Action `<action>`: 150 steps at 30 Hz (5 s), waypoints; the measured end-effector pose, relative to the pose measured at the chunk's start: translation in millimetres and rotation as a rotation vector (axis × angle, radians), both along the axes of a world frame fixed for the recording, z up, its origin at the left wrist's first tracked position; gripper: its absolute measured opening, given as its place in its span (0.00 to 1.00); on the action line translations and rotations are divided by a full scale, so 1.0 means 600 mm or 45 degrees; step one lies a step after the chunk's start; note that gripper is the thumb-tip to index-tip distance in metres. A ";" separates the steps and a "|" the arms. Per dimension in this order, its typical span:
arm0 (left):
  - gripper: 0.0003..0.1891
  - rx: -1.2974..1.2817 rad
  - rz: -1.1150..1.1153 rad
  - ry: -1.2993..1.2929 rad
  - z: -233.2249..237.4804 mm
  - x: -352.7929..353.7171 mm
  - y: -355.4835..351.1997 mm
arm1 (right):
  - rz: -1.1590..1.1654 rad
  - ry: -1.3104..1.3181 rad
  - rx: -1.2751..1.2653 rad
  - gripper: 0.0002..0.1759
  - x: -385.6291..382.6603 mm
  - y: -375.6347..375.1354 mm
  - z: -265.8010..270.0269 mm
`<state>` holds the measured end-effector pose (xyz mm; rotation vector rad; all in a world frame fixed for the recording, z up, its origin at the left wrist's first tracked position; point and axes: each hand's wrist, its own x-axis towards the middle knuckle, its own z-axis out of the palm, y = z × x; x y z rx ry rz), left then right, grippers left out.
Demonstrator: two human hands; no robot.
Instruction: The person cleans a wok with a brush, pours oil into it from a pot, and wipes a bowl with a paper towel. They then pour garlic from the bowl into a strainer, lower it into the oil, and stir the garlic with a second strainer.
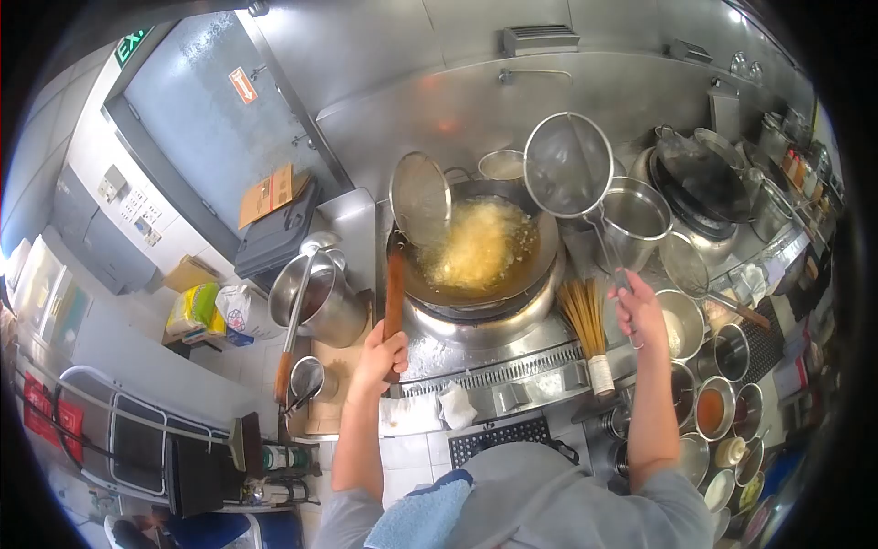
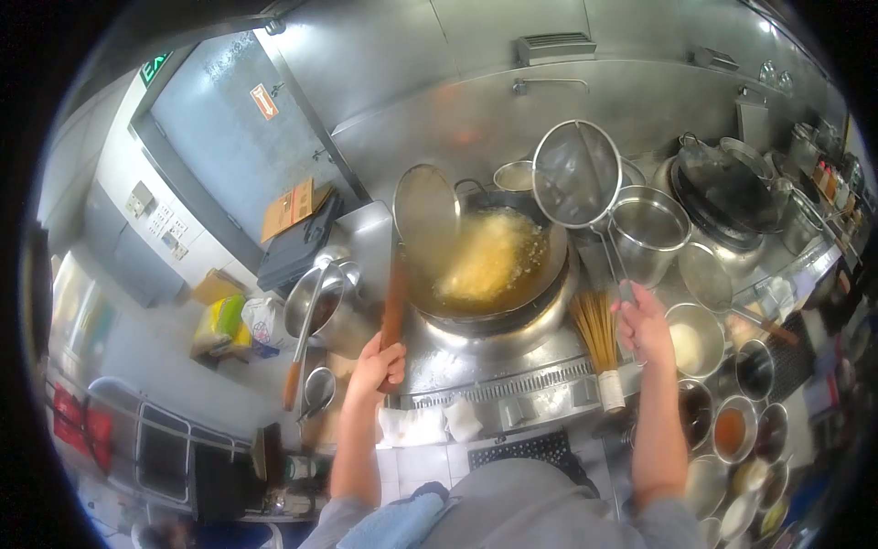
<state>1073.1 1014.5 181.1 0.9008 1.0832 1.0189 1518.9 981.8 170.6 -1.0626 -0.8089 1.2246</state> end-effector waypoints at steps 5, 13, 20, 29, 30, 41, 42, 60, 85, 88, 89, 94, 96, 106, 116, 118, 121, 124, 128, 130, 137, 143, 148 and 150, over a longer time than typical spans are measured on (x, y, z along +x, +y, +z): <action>0.09 -0.098 0.007 -0.356 0.024 -0.038 0.051 | -0.030 0.029 -0.045 0.27 -0.062 -0.031 -0.006; 0.17 0.356 0.067 1.210 -0.017 -0.099 0.334 | -0.071 -0.022 -0.133 0.26 -0.128 -0.086 -0.007; 0.17 0.112 -0.408 1.797 -0.088 -0.131 0.491 | -0.203 0.011 -0.178 0.27 -0.159 -0.134 0.012; 0.16 0.110 0.010 1.319 -0.054 -0.155 0.310 | -0.084 -0.223 -0.149 0.28 -0.080 -0.053 -0.003; 0.18 0.568 0.189 1.420 -0.121 -0.172 0.276 | -0.020 -0.342 -0.148 0.29 -0.058 -0.031 -0.012; 0.18 -0.061 0.477 0.328 -0.171 0.000 -0.303 | 0.350 -1.059 -0.106 0.35 0.019 0.214 -0.022; 0.19 -0.112 0.471 0.235 -0.169 0.011 -0.325 | 0.415 -0.987 -0.140 0.35 0.019 0.222 -0.016; 0.25 -0.382 0.238 -0.827 -0.279 -0.087 -0.411 | 0.989 -0.368 -0.273 0.07 -0.035 0.222 -0.042; 0.32 -0.766 0.455 -0.332 -0.434 -0.184 -0.452 | 0.696 -0.871 -0.118 0.29 -0.076 0.100 0.078; 0.17 -1.006 0.342 0.036 -0.725 -0.247 -0.594 | 0.697 -0.802 -0.085 0.30 -0.067 0.105 0.078; 0.16 -1.066 -0.113 0.410 -0.747 -0.246 -0.615 | 0.706 -0.788 -0.068 0.30 -0.062 0.108 0.079; 0.13 -0.484 -0.485 1.398 -0.630 -0.169 -0.698 | 0.472 -0.959 -0.059 0.30 0.009 0.151 0.069; 0.15 -0.380 -0.092 1.262 -0.595 -0.127 -0.705 | 0.333 -1.071 -0.107 0.29 0.014 0.151 0.082; 0.15 -0.807 0.208 0.360 -0.627 -0.130 -0.553 | 0.726 -0.631 -0.350 0.20 0.036 0.235 -0.004; 0.13 -0.814 -0.203 0.777 -0.619 -0.121 -0.602 | 0.980 -0.383 -0.289 0.19 -0.052 0.240 -0.044; 0.14 -0.602 -0.593 1.118 -0.611 -0.118 -0.621 | 0.997 -0.403 -0.283 0.20 -0.056 0.229 -0.036; 0.17 -0.351 -0.954 1.456 -0.567 -0.103 -0.633 | 1.020 -0.500 -0.226 0.21 -0.059 0.207 -0.016; 0.17 -0.108 -1.020 1.475 -0.701 -0.130 -0.667 | 0.988 -0.651 -0.156 0.24 -0.052 0.183 0.005; 0.15 -0.454 -0.557 1.048 -0.730 -0.151 -0.655 | 0.904 -0.831 -0.172 0.28 -0.055 0.133 0.059; 0.13 -0.742 -0.137 0.697 -0.696 -0.149 -0.626 | 0.824 -0.957 -0.174 0.30 -0.058 0.110 0.082; 0.13 -0.312 -0.050 0.686 -0.600 -0.150 -0.574 | 0.663 -0.956 -0.209 0.32 -0.048 0.066 0.111; 0.06 -0.704 -0.072 0.484 -0.637 -0.180 -0.542 | 0.525 -0.654 -0.216 0.32 -0.008 0.066 0.071; 0.11 -0.876 0.131 -0.071 -0.721 -0.245 -0.560 | 0.407 -0.695 -0.148 0.31 0.026 0.088 0.059; 0.14 -0.898 0.241 -0.183 -0.786 -0.271 -0.578 | 0.344 -0.866 -0.135 0.31 0.019 0.106 0.061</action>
